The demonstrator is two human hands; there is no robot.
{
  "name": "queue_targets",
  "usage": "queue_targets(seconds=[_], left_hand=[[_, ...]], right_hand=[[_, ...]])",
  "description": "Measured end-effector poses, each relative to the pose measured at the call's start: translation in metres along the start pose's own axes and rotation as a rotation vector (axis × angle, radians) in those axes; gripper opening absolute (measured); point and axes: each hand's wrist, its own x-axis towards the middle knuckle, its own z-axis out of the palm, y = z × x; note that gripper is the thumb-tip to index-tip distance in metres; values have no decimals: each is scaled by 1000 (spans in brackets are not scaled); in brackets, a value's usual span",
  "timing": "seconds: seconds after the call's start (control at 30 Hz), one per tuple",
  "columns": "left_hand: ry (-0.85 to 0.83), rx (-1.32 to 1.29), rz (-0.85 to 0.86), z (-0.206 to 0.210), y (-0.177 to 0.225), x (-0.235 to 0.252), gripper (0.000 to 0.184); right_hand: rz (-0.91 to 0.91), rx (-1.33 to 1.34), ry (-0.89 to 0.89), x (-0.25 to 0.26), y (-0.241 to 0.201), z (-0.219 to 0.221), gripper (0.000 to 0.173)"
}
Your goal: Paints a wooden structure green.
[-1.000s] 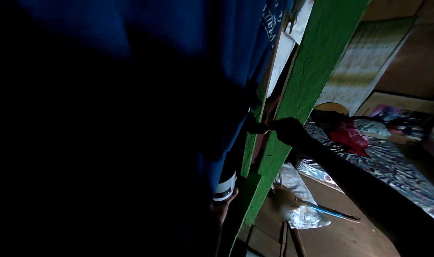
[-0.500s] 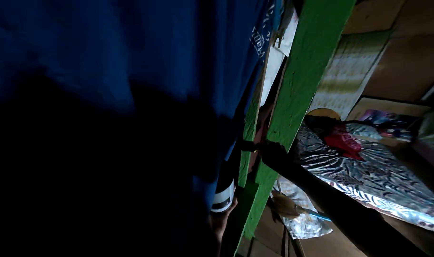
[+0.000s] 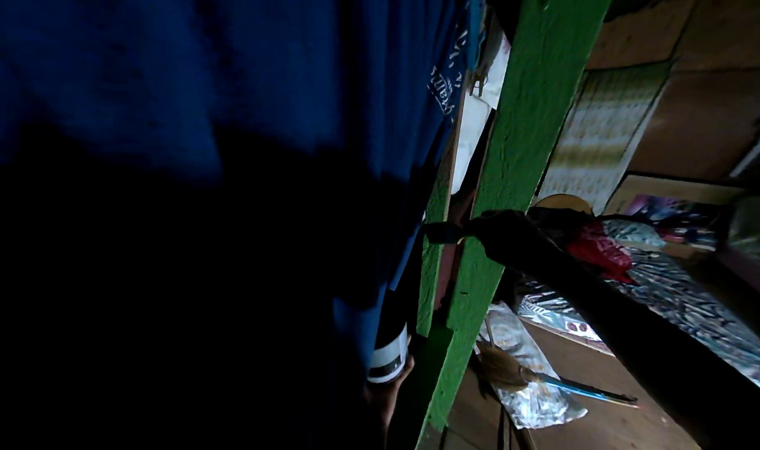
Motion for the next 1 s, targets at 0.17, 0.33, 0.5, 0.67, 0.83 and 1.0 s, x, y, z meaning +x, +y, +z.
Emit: queue_targets(seconds=[0.17, 0.33, 0.5, 0.67, 0.83, 1.0], left_hand=[[146, 108, 2, 41, -3, -13, 68], [110, 63, 21, 41, -6, -13, 68], [167, 159, 14, 63, -6, -36, 70], [192, 169, 19, 67, -11, -38, 72], [232, 134, 43, 69, -14, -41, 67], [-8, -25, 28, -16, -14, 8, 71]], right_hand=[[64, -64, 7, 16, 16, -12, 24], [-96, -92, 343, 3, 28, -36, 23], [-105, -49, 14, 2, 18, -31, 25], [60, -125, -58, 21, 32, -25, 26], [-104, -44, 364, -3, 48, -45, 24], [-121, 75, 161, -12, 32, -20, 24]])
